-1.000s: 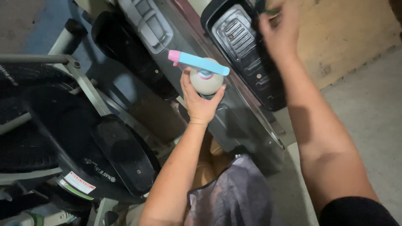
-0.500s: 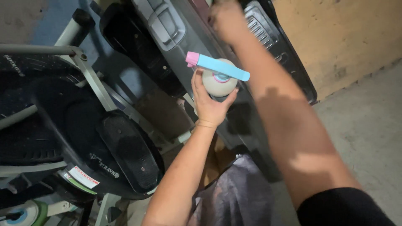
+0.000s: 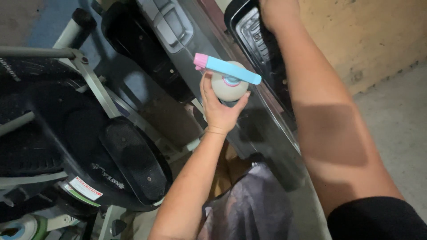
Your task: The recorder is cleaning an elliptical machine by spraying it with a cleaning solution and wiping it with a cloth.
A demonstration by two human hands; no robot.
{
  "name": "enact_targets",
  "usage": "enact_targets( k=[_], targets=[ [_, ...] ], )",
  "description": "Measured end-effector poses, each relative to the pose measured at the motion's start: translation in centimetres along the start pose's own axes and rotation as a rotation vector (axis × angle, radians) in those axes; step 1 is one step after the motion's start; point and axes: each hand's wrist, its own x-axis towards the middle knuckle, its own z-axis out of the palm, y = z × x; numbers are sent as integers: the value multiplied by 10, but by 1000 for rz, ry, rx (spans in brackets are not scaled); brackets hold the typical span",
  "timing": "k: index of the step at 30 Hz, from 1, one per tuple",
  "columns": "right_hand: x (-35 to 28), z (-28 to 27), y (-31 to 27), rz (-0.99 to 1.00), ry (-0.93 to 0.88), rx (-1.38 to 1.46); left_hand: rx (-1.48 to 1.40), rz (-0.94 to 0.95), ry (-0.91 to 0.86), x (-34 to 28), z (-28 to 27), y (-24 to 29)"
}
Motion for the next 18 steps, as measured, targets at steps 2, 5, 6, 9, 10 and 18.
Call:
enact_targets(
  k=[2,5,6,9,10,18],
  targets=[
    [-22,-1,18,54,42,28,-7,-8,-7,-2,-1,1],
    [-69,-27,16,121,152,283,-35,-11,-19,-1,-1,0],
    [-87,-31,20,248,44,223,-14,12,-8,-1,-1,-1],
    [-150,-46,31,210,36,140,-2,33,-4,-1,-1,2],
    [-172,-52,34,36,130,125,-1,30,-3,0,-1,4],
    [-318,-84,53,-89,104,-53,-9,4,1,0,0,1]
  ],
)
